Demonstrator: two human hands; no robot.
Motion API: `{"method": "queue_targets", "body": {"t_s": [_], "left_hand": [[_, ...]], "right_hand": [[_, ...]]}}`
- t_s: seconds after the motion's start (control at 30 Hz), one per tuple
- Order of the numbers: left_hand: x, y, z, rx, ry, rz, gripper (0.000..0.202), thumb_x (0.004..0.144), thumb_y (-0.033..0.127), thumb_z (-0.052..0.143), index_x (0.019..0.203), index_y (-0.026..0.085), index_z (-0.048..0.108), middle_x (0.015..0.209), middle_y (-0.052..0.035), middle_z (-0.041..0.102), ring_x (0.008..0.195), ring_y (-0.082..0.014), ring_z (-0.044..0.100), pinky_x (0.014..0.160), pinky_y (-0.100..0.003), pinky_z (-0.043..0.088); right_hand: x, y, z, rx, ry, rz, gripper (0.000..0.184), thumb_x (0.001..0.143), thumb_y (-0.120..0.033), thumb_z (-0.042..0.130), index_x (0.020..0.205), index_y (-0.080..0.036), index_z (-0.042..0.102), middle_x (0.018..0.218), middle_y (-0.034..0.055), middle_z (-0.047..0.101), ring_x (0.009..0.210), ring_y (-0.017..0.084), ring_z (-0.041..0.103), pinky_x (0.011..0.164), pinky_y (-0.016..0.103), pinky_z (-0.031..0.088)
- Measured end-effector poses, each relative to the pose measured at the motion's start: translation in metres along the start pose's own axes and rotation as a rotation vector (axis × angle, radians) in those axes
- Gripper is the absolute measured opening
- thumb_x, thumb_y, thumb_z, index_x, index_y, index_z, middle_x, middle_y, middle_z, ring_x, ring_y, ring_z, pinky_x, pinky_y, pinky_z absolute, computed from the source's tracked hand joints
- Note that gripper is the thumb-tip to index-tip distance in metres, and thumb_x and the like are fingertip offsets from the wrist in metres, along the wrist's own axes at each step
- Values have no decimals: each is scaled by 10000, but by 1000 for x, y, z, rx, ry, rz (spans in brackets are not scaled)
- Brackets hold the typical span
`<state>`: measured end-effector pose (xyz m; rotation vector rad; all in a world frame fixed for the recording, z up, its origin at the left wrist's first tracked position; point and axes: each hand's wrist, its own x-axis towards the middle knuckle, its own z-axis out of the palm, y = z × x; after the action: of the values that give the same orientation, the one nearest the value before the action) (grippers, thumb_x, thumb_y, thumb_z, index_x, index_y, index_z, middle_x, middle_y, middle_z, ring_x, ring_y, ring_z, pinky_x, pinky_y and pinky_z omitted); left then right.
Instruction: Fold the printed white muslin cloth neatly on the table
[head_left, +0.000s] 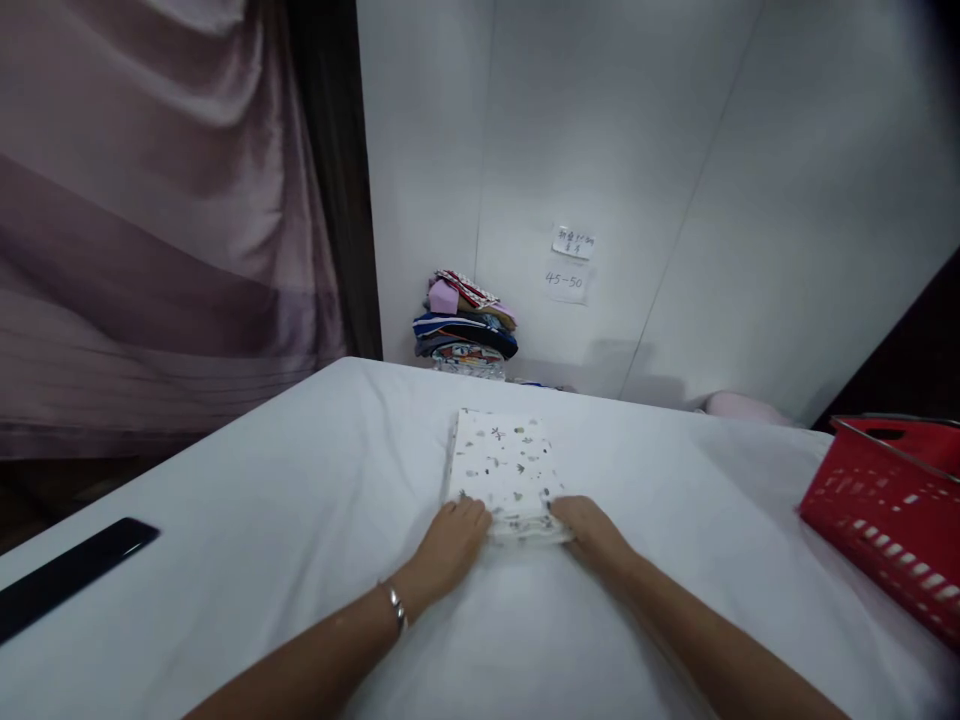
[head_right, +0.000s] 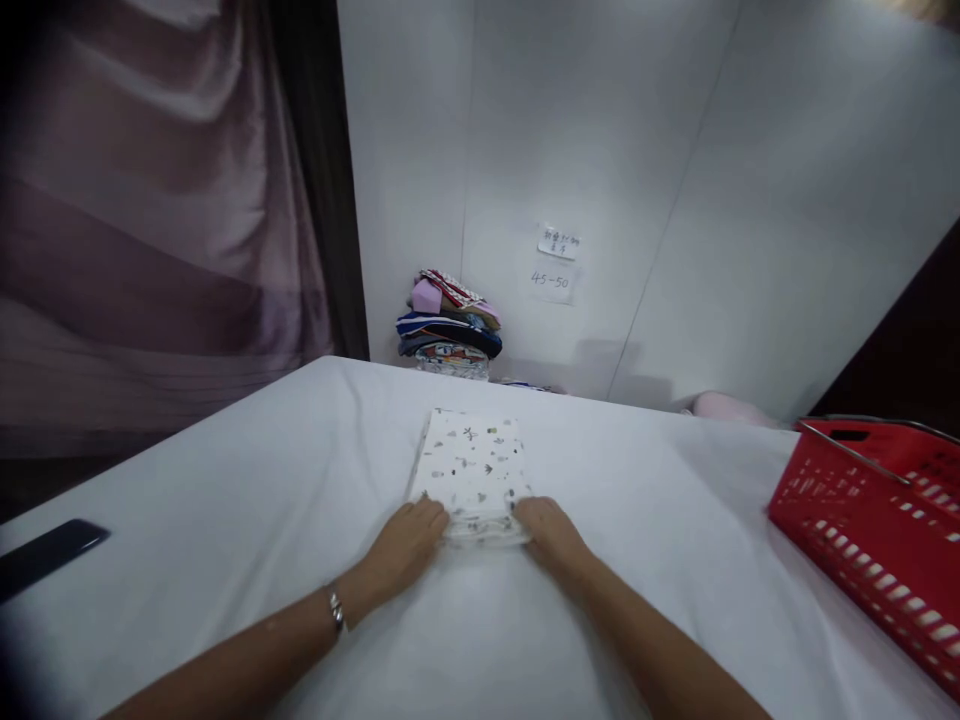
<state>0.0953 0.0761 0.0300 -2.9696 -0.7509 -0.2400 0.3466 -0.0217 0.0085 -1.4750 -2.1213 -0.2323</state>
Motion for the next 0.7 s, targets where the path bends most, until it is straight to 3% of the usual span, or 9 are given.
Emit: {"method": "queue_targets", "body": {"t_s": [0.1, 0.27, 0.43, 0.57, 0.7], "left_hand": [[-19, 9, 13, -27, 30, -40, 220, 761, 21, 431, 877, 196, 496, 929, -41, 535, 868, -201, 462, 755, -340, 361], [-37, 17, 6, -90, 61, 11, 256, 783, 17, 403, 927, 207, 498, 946, -35, 542, 884, -196, 463, 765, -335, 354], [-53, 21, 2, -191, 74, 4, 326, 776, 25, 392, 1016, 205, 520, 1014, -46, 560, 927, -195, 472, 807, -339, 360], [-51, 12, -14, -413, 66, -28, 294, 768, 207, 517, 1061, 226, 537, 1015, -32, 589, 947, -192, 507, 827, -321, 390], [-26, -9, -24, -571, 118, -301, 259, 832, 361, 453, 1001, 221, 590, 986, -16, 623, 893, -161, 557, 787, -273, 424]], "right_hand": [[-25, -7, 11, -21, 40, -53, 307, 810, -181, 426, 1101, -179, 524, 1038, 102, 634, 965, 218, 574, 848, 394, 448], [-46, -12, 13, -52, 65, -113, 413, 801, -111, 424, 1203, -201, 460, 1136, 107, 600, 1092, 223, 525, 898, 420, 430], [-59, -20, 12, 4, 5, -34, 515, 764, -39, 390, 1239, -214, 480, 1203, 105, 572, 1155, 225, 494, 923, 442, 437], [-49, -34, -15, 160, -181, 107, 543, 816, -116, 387, 1338, -264, 389, 1341, 62, 464, 1253, 217, 396, 1002, 459, 377], [-12, -54, -38, 220, -213, 211, 508, 893, -319, 404, 1388, -286, 293, 1427, 32, 337, 1328, 220, 254, 1074, 473, 253]]}}
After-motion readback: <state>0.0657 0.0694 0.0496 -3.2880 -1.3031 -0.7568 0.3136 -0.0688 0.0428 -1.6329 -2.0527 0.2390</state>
